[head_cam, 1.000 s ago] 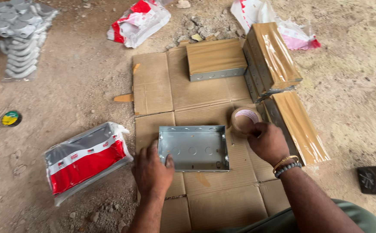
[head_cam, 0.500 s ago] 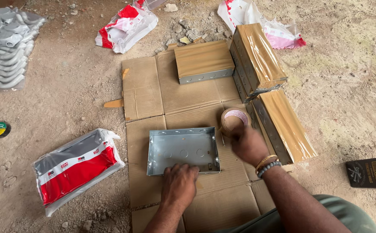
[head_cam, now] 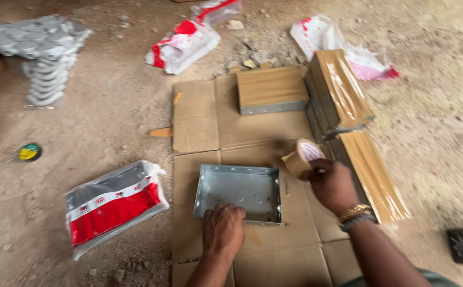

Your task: The person wraps brown adhesive tape around metal electrical junction boxes, smoothing the tape over the openings and sides by hand.

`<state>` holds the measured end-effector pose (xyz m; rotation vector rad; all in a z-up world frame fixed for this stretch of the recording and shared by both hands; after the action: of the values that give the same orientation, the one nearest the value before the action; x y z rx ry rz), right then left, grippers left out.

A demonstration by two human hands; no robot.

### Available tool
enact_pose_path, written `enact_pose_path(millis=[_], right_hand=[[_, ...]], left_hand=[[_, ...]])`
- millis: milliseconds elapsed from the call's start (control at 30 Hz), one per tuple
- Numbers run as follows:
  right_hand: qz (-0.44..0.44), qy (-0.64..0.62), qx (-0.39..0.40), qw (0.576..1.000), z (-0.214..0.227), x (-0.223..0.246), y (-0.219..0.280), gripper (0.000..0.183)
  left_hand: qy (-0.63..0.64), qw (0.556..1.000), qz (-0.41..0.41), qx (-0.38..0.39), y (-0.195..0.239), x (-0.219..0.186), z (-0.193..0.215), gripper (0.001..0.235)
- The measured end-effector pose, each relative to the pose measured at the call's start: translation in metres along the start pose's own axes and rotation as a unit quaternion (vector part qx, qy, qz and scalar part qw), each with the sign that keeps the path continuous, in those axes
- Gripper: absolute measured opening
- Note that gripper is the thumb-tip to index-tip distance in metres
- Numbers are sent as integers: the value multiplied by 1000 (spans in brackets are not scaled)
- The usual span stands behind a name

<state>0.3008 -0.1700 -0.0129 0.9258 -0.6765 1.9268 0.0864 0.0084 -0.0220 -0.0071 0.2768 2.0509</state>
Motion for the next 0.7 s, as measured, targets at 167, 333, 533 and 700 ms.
enact_pose_path(millis=[167,333,533,700], right_hand=[[-105,-221,119,962,3,34,12,15],[-90,-228,208,947,-6,64,31,14],[-92,-210,251,941,-22,83,46,17],[-126,-190,252,940,-24,90,51,17]], left_hand=[[87,994,27,-65,-4,14,26,23],[392,903,-2,-176,-9,1,63,46],[443,884,49,-143,-6,-2,67,24],[437,883,56,-163,-5,-1,66,5]])
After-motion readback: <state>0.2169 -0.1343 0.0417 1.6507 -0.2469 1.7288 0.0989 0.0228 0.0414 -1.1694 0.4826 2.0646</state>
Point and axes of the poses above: each hand's wrist, its own y-axis away from the middle knuckle, its own z-axis out of the back of the hand, x = y × z, the point moved 4 cm from there along -y, towards the middle knuckle, and after that the axes turned 11 degrees about -y, right-handed, at the moved point
